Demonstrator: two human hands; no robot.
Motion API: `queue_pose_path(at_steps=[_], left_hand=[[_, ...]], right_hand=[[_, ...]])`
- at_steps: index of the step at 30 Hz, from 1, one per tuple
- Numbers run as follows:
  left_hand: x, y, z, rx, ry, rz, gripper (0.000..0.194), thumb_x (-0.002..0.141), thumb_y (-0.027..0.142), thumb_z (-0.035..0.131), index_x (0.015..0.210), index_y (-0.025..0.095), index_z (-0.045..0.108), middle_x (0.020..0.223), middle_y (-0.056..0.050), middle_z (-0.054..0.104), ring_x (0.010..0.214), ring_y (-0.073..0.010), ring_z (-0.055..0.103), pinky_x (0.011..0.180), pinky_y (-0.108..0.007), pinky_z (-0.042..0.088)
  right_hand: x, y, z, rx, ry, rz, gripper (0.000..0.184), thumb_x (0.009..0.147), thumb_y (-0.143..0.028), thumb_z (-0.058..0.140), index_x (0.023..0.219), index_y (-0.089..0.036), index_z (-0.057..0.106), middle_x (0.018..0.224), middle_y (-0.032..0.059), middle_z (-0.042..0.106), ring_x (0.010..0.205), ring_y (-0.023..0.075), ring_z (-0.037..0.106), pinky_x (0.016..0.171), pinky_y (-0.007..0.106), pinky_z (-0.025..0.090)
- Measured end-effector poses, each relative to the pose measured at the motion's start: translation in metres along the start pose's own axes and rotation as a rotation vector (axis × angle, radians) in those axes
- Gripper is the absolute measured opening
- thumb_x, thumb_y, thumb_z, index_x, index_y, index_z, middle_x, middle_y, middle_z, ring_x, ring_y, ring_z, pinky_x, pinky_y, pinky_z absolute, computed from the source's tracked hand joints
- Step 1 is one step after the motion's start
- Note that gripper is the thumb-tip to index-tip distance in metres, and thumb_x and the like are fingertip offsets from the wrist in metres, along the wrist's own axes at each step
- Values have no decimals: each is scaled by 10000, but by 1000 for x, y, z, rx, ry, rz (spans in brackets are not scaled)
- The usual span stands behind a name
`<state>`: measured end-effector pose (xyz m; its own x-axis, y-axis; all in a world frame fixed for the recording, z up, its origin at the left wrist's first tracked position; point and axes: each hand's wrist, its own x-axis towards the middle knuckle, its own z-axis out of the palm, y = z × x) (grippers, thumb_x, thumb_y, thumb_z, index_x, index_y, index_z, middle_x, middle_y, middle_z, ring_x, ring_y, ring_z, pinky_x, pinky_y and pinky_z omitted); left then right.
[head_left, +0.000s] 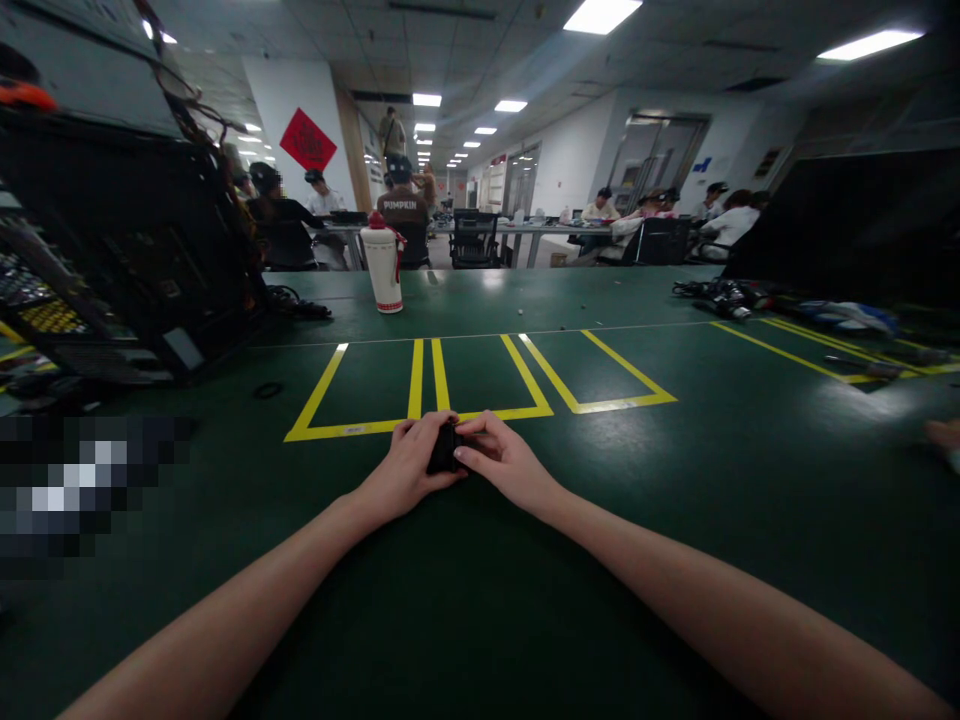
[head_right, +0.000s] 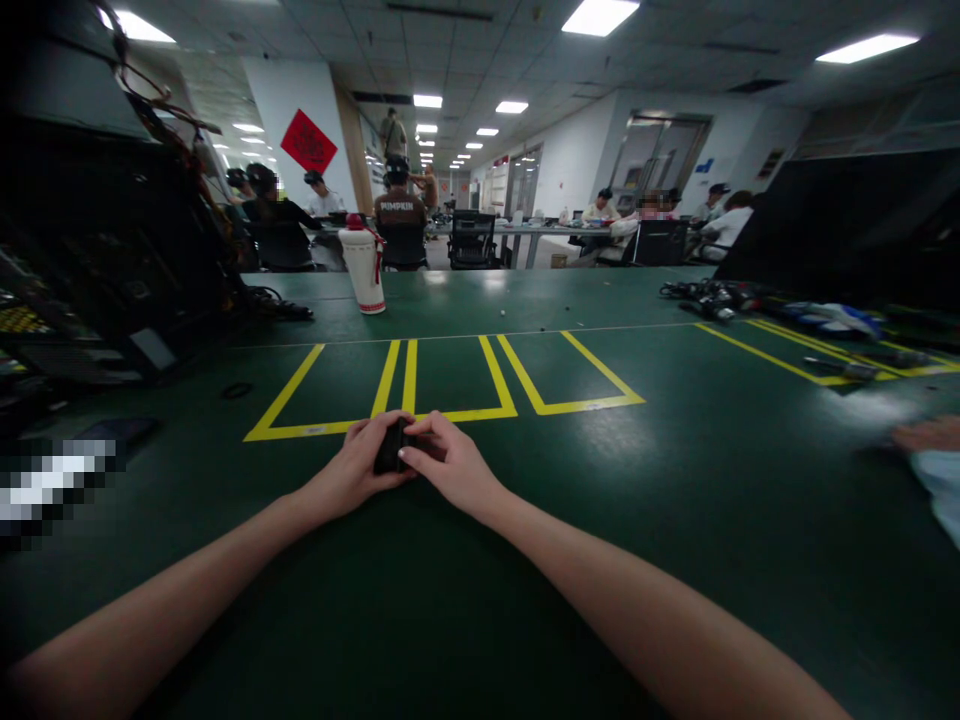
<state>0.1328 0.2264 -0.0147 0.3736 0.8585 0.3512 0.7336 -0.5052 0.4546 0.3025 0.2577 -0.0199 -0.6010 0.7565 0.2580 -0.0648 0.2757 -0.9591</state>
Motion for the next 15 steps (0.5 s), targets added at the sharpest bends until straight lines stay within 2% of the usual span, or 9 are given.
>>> queue_pose_path(at_steps=[3, 8, 15], left_hand=[[0, -1, 1, 2, -1, 1, 567, 738, 283, 588, 1201, 248, 263, 1196, -49, 429, 1113, -224, 404, 967, -426, 243], [-1, -1, 0, -2, -11, -26, 568, 742, 299, 582, 1207, 255, 259, 1193, -50, 431, 1102, -238, 411, 964, -446, 251], [-1, 0, -2, -15, -23, -15, 551, 746, 289, 574, 1205, 260, 270, 1207, -49, 423, 1112, -238, 413, 969, -450, 245]], right_hand=[[0, 0, 0, -24, 16, 2, 188, 757, -210, 552, 930, -212, 481, 1023, 22, 515, 1011, 170, 532, 848, 349, 472], [-1, -5, -2, -94, 22, 64, 313, 766, -246, 544, 1065, -206, 460, 1109, 64, 503, 1064, 193, 501, 912, 407, 421], [-3, -7, -1, -19, -26, 31, 247, 752, -206, 556, 980, -223, 462, 1048, 29, 510, 999, 173, 543, 845, 369, 480]])
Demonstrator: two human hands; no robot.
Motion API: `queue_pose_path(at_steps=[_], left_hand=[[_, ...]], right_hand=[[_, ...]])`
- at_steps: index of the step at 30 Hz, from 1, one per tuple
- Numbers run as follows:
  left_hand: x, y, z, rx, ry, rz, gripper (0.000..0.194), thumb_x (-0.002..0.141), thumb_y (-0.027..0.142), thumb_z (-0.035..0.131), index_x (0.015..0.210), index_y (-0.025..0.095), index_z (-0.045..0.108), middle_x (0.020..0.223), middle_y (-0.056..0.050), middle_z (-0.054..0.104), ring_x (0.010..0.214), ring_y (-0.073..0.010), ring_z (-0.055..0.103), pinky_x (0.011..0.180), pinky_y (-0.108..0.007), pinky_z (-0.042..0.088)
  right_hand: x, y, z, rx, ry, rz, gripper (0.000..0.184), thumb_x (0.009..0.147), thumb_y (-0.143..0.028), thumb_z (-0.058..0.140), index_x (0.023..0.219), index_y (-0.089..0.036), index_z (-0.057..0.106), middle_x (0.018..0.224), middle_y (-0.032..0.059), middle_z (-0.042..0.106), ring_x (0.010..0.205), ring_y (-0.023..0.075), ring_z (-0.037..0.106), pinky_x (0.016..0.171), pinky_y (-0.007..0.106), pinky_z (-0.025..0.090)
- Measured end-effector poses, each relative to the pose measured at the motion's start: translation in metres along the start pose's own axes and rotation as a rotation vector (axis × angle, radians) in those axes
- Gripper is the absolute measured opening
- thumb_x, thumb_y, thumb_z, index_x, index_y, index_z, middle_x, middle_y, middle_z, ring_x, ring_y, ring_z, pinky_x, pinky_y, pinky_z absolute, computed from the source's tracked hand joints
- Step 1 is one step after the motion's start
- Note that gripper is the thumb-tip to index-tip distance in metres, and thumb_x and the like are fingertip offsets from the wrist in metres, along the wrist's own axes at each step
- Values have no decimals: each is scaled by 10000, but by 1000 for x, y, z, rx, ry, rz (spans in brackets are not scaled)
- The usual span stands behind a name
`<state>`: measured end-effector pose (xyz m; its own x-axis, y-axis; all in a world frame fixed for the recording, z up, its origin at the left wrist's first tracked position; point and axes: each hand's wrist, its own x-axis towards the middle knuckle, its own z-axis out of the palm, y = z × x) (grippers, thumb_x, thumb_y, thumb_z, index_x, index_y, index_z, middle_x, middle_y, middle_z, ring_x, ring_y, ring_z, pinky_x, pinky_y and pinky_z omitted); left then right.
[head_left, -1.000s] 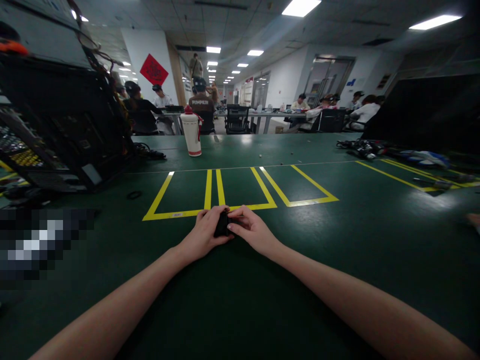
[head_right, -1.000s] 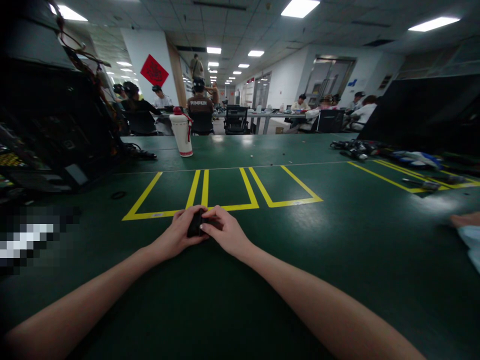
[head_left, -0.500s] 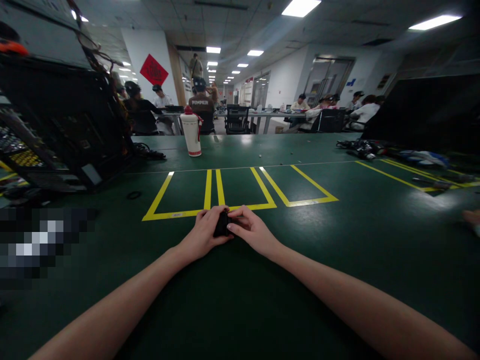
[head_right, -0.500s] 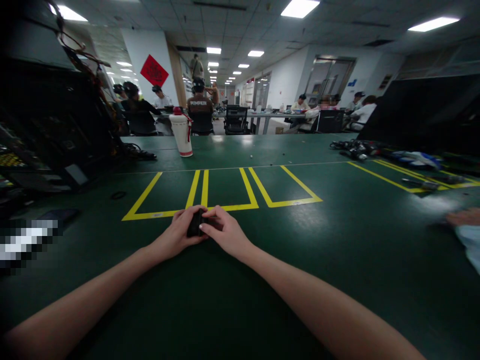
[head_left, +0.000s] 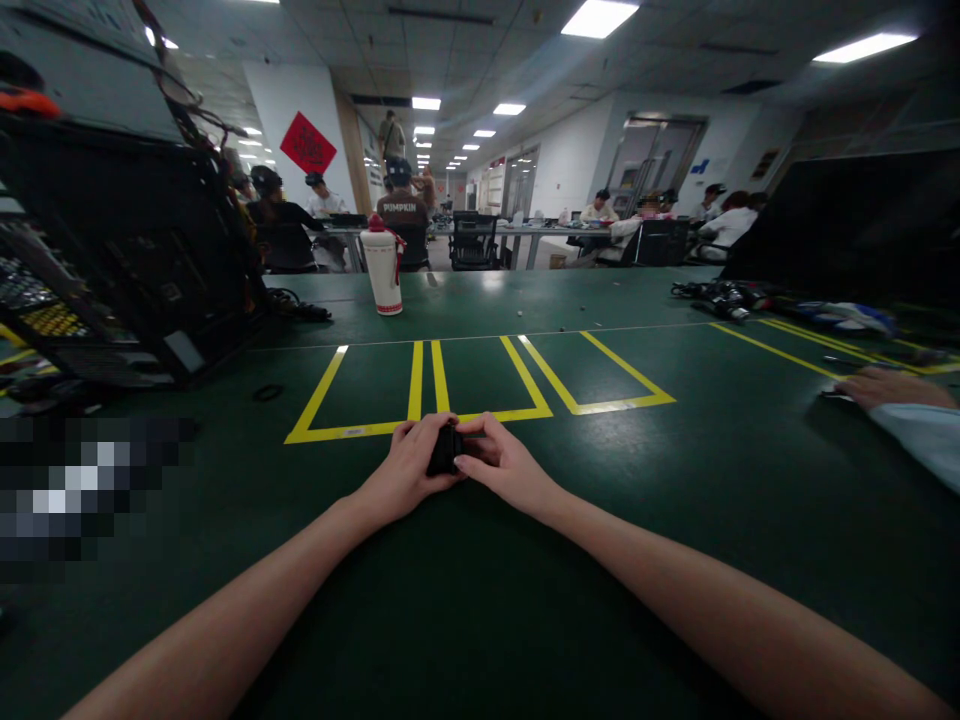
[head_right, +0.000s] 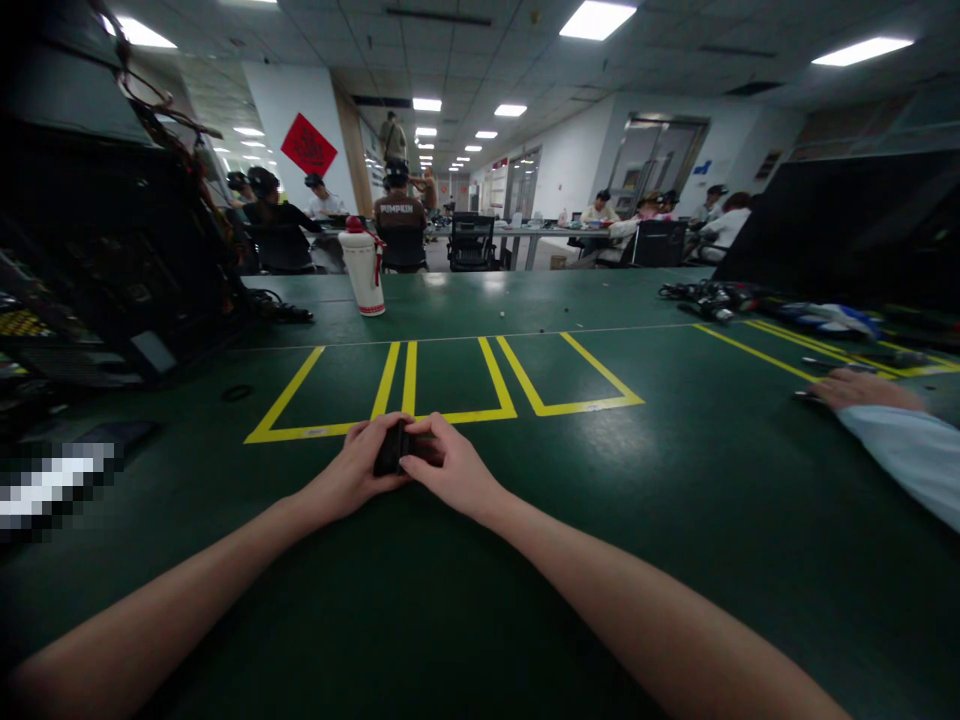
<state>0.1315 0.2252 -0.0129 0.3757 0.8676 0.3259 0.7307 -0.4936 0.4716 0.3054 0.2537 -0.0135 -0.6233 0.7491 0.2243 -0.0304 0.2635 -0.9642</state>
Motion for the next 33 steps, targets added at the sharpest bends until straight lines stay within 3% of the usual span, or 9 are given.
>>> queue_pose_path(at_steps=[6, 12, 26, 33], left_hand=[[1, 0, 2, 4, 19, 2, 543, 739, 293, 582, 1194, 254, 288, 1187, -52, 437, 1103, -243, 419, 957, -450, 256], [1, -3, 5, 13, 33, 7, 562, 732, 290, 593, 1196, 247, 278, 1169, -50, 452, 1085, -230, 433, 953, -430, 262], [1, -1, 2, 14, 22, 25, 556, 739, 276, 584, 1199, 259, 272, 1189, -48, 439, 1108, -230, 420, 962, -431, 243], [0, -3, 3, 3, 17, 1, 563, 739, 290, 586, 1202, 254, 267, 1190, -47, 436, 1099, -233, 419, 962, -433, 259]], right_hand=[[1, 3, 1, -24, 31, -23, 180, 763, -211, 542, 932, -222, 481, 1022, 18, 511, 1014, 171, 530, 861, 366, 468], [2, 2, 0, -90, 52, 19, 315, 765, -233, 543, 1067, -214, 458, 1100, 58, 503, 1037, 187, 514, 895, 399, 438], [2, 5, 1, -39, 46, -31, 169, 768, -221, 539, 924, -222, 473, 1030, 18, 509, 1029, 167, 520, 883, 364, 450], [1, 0, 0, -116, 50, -4, 310, 775, -232, 532, 1074, -223, 452, 1105, 52, 499, 1063, 184, 493, 915, 397, 421]])
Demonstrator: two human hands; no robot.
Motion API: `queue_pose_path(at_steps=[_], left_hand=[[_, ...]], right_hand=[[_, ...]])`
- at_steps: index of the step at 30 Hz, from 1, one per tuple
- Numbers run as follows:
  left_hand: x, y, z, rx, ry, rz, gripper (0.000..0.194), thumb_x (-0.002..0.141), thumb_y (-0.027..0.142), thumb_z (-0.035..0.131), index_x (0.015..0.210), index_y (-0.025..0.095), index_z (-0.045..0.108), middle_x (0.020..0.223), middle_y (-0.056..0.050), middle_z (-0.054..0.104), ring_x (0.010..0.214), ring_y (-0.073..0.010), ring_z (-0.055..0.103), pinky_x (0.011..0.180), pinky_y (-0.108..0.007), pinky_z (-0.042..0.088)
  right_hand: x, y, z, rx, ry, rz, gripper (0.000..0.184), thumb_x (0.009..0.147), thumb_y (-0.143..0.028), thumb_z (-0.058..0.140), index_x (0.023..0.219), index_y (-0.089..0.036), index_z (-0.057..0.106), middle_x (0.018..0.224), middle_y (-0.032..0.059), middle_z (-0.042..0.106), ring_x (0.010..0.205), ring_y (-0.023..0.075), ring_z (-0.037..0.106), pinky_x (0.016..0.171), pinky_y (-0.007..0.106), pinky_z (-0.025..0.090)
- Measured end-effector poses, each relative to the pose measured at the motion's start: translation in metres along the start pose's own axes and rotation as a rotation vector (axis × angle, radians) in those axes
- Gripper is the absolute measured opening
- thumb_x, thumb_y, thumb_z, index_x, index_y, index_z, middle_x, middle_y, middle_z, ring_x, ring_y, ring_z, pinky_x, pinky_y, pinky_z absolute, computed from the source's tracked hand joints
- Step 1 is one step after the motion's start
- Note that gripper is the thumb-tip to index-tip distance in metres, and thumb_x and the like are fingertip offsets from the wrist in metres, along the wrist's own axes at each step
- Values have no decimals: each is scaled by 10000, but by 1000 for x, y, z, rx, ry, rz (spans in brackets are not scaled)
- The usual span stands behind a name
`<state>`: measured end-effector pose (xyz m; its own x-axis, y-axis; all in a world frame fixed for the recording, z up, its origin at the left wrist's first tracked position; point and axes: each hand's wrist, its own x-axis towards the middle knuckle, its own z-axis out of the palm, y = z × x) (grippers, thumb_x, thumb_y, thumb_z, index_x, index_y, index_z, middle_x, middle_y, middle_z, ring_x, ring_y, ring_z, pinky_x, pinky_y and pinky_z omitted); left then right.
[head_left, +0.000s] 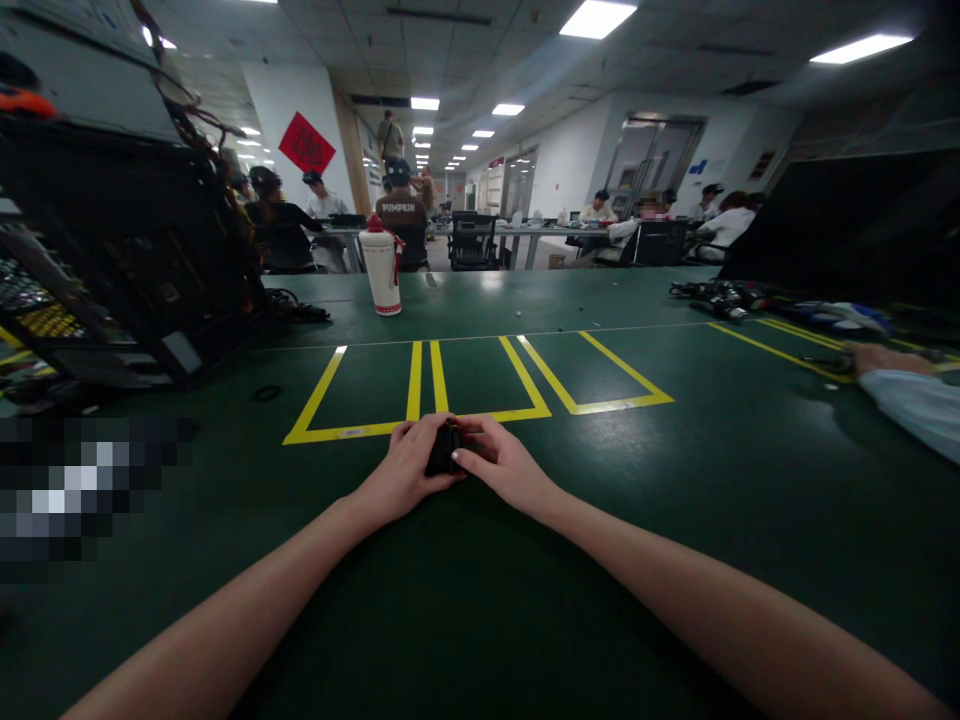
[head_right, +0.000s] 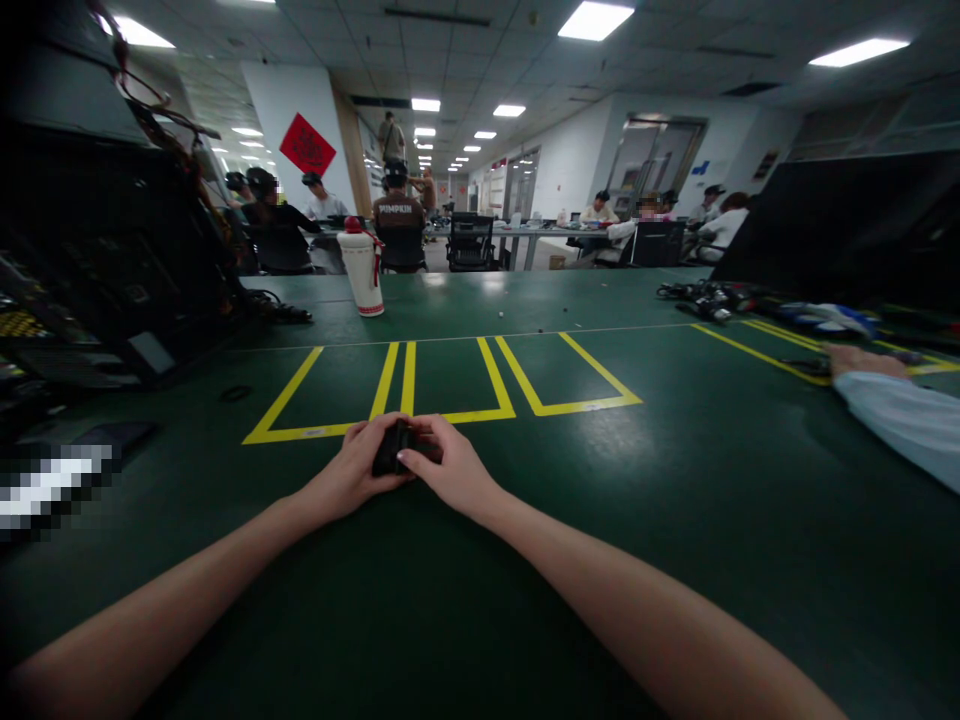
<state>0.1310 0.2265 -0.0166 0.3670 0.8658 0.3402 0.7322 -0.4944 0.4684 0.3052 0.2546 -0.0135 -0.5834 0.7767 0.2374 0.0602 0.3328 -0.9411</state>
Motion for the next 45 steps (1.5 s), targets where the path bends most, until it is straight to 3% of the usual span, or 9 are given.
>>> queue_pose_path(at_steps=[15, 22, 34, 42, 45], left_hand=[[2, 0, 1, 14, 4, 18, 561, 740, 290, 587, 1200, 253, 267, 1192, -42, 432, 1100, -223, 414, 967, -421, 238], [1, 2, -1, 4, -1, 7, 568, 740, 289, 588, 1204, 255, 263, 1189, -41, 435, 1104, -225, 410, 964, -425, 247], [1, 6, -5, 14, -32, 2, 549, 753, 290, 570, 1208, 249, 264, 1209, -47, 420, 1118, -226, 401, 974, -431, 244], [2, -2, 3, 26, 10, 10, 581, 734, 293, 592, 1208, 246, 259, 1184, -50, 440, 1103, -229, 414, 969, -433, 241], [2, -1, 2, 21, 8, 14, 579, 735, 284, 590, 1208, 252, 258, 1187, -47, 439, 1104, -226, 415, 970, -433, 238]], right_hand=[[2, 6, 2, 96, -11, -43, 198, 758, -216, 551, 941, -216, 476, 1015, 20, 517, 1020, 166, 529, 889, 360, 443], [1, 2, 0, 31, -9, -7, 320, 767, -213, 540, 1074, -214, 451, 1091, 54, 513, 1042, 177, 515, 900, 374, 438], [0, 5, 1, 44, -5, -52, 178, 786, -229, 520, 956, -223, 472, 1026, 22, 509, 1004, 161, 531, 847, 347, 470], [2, 6, 1, -20, 5, -9, 301, 786, -242, 521, 1077, -215, 449, 1093, 56, 507, 1026, 176, 517, 879, 379, 445], [1, 4, 0, -53, -8, -18, 268, 786, -250, 521, 1045, -201, 473, 1063, 55, 512, 1002, 173, 526, 873, 371, 450]])
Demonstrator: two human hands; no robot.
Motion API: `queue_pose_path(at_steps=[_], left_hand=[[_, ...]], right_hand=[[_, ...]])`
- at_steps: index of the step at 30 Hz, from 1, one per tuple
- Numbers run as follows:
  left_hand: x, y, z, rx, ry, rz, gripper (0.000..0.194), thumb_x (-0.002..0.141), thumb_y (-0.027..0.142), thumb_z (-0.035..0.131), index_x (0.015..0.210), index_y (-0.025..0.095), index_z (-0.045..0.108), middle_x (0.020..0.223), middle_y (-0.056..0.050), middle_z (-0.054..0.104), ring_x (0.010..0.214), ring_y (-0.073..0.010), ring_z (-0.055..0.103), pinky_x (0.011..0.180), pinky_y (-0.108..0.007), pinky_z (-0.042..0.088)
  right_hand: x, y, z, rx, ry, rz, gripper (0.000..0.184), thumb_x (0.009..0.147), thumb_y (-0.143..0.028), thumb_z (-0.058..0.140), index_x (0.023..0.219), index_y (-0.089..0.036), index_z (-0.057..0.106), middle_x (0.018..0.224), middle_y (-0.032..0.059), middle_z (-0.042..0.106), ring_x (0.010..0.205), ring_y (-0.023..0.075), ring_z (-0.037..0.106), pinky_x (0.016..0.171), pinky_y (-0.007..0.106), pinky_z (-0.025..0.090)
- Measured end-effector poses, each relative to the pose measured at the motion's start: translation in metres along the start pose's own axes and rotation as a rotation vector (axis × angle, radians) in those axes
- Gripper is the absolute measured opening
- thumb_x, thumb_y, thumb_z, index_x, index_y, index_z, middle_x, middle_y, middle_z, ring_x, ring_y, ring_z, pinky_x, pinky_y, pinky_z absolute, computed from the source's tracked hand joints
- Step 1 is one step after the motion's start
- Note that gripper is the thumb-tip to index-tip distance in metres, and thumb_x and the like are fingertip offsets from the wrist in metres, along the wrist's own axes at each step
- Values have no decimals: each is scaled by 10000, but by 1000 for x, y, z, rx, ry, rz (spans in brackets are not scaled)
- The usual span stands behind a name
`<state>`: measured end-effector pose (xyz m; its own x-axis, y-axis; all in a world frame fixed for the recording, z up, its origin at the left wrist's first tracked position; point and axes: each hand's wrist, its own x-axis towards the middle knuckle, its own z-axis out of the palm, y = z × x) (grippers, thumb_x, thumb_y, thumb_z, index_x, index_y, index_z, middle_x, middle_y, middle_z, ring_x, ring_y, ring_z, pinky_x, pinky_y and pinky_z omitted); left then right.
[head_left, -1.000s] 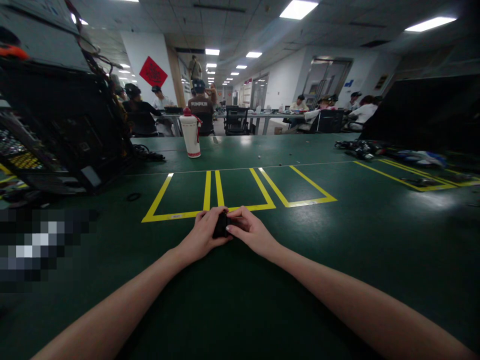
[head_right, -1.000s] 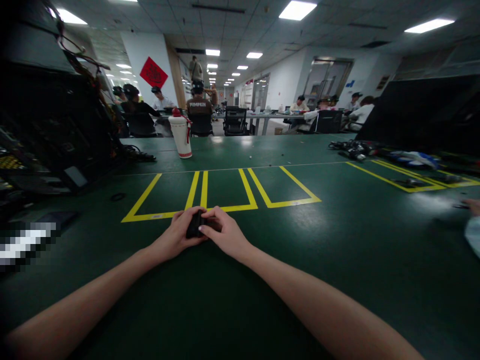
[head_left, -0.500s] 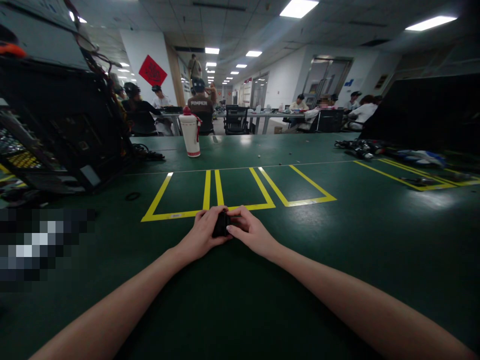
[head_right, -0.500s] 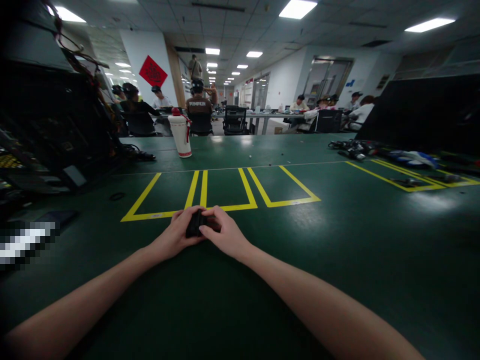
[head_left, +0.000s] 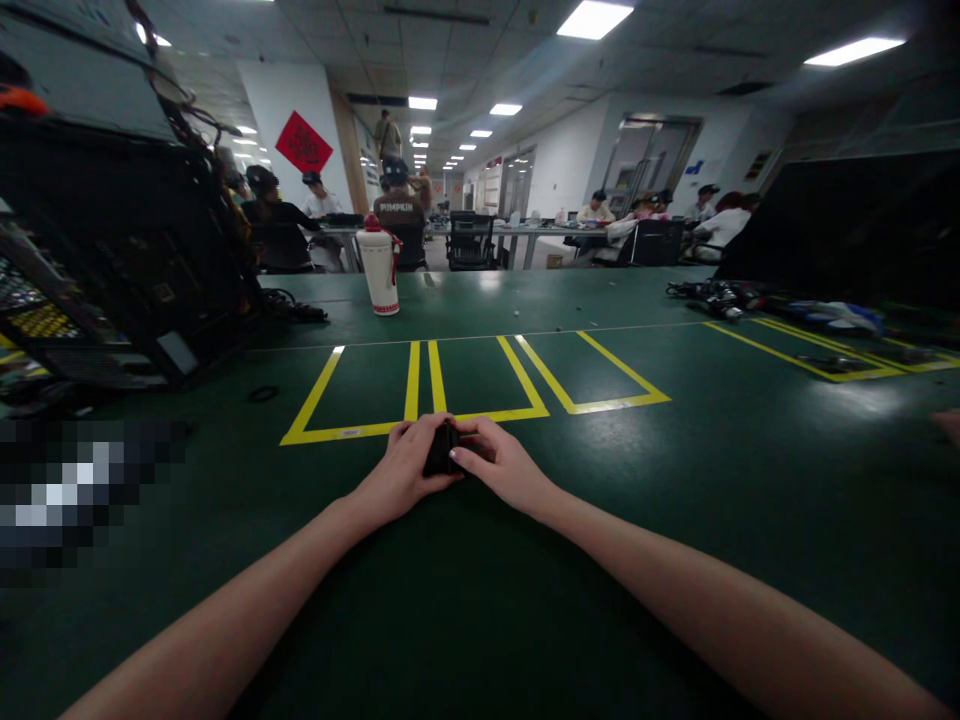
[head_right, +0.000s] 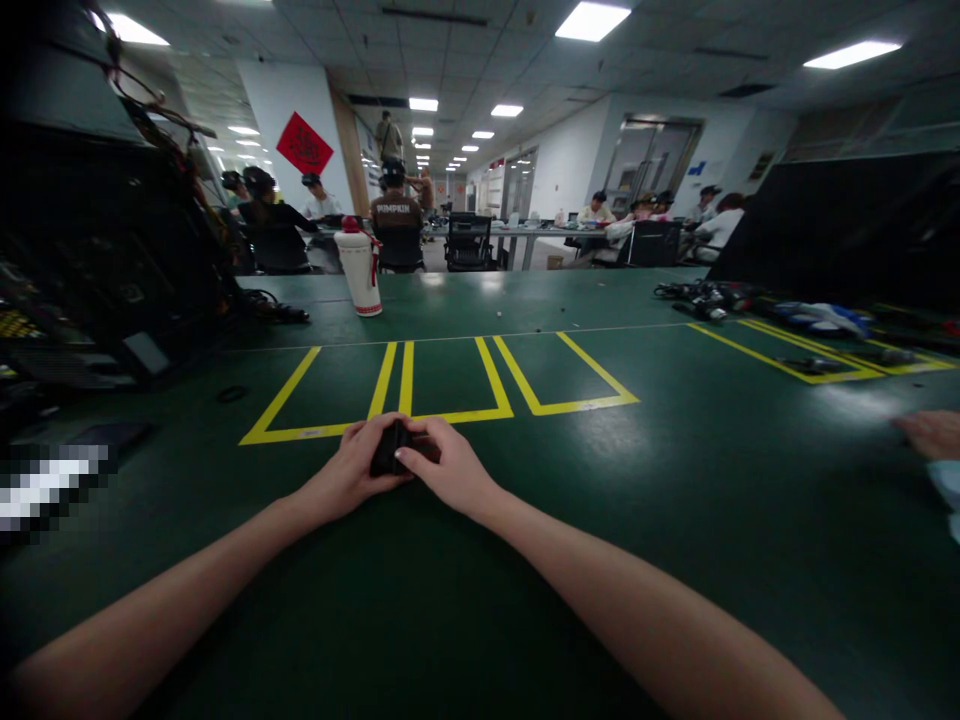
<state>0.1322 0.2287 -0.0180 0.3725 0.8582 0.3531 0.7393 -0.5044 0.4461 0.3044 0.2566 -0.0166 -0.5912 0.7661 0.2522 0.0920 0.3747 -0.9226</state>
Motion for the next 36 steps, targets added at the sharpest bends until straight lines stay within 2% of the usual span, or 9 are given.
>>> queue_pose_path(at_steps=[9, 16, 20, 24, 28, 33, 36], left_hand=[[0, 12, -12, -25, -58, -14, 515, 766, 291, 549, 1202, 240, 280, 1197, -60, 441, 1124, -234, 412, 974, -445, 245], [0, 11, -11, -28, -52, -23, 530, 761, 289, 557, 1205, 240, 273, 1194, -60, 444, 1112, -233, 424, 973, -452, 251], [-1, 10, -10, -20, -52, -22, 528, 762, 292, 553, 1206, 249, 270, 1204, -59, 434, 1120, -242, 414, 965, -458, 261], [0, 6, -5, -6, -3, -19, 519, 744, 296, 573, 1180, 246, 294, 1187, -56, 443, 1100, -239, 428, 949, -441, 282], [1, 3, -1, -8, 3, 3, 532, 747, 278, 574, 1190, 248, 282, 1192, -49, 440, 1112, -219, 416, 979, -431, 237], [-1, 2, -3, -18, -26, -23, 537, 757, 302, 562, 1205, 250, 271, 1204, -60, 427, 1116, -240, 408, 963, -451, 258], [-1, 3, -4, -16, -15, -24, 541, 749, 293, 570, 1198, 252, 271, 1203, -59, 423, 1120, -246, 403, 966, -458, 252]], right_hand=[[-3, -3, 1, -49, 22, -74, 220, 774, -232, 535, 988, -213, 490, 1037, 31, 499, 985, 165, 520, 871, 375, 450], [-1, 0, 1, -35, 29, -20, 324, 776, -228, 531, 1089, -216, 449, 1084, 56, 502, 1016, 178, 513, 875, 384, 444], [-2, -1, 0, -60, 17, -38, 285, 773, -244, 535, 1050, -206, 476, 1058, 55, 498, 982, 178, 524, 856, 385, 452], [-3, -2, 0, -48, 31, -71, 232, 772, -242, 538, 996, -215, 482, 1038, 36, 502, 982, 169, 521, 870, 376, 440], [-3, -4, 0, -43, 42, -74, 205, 779, -217, 527, 980, -214, 490, 1016, 28, 513, 972, 158, 526, 875, 359, 439], [-2, -3, 0, -36, 40, -27, 317, 782, -236, 524, 1088, -211, 446, 1087, 57, 497, 1015, 173, 512, 878, 370, 440], [-2, -2, 0, -55, 24, -11, 310, 788, -262, 516, 1086, -205, 453, 1082, 66, 495, 989, 181, 525, 854, 380, 456]])
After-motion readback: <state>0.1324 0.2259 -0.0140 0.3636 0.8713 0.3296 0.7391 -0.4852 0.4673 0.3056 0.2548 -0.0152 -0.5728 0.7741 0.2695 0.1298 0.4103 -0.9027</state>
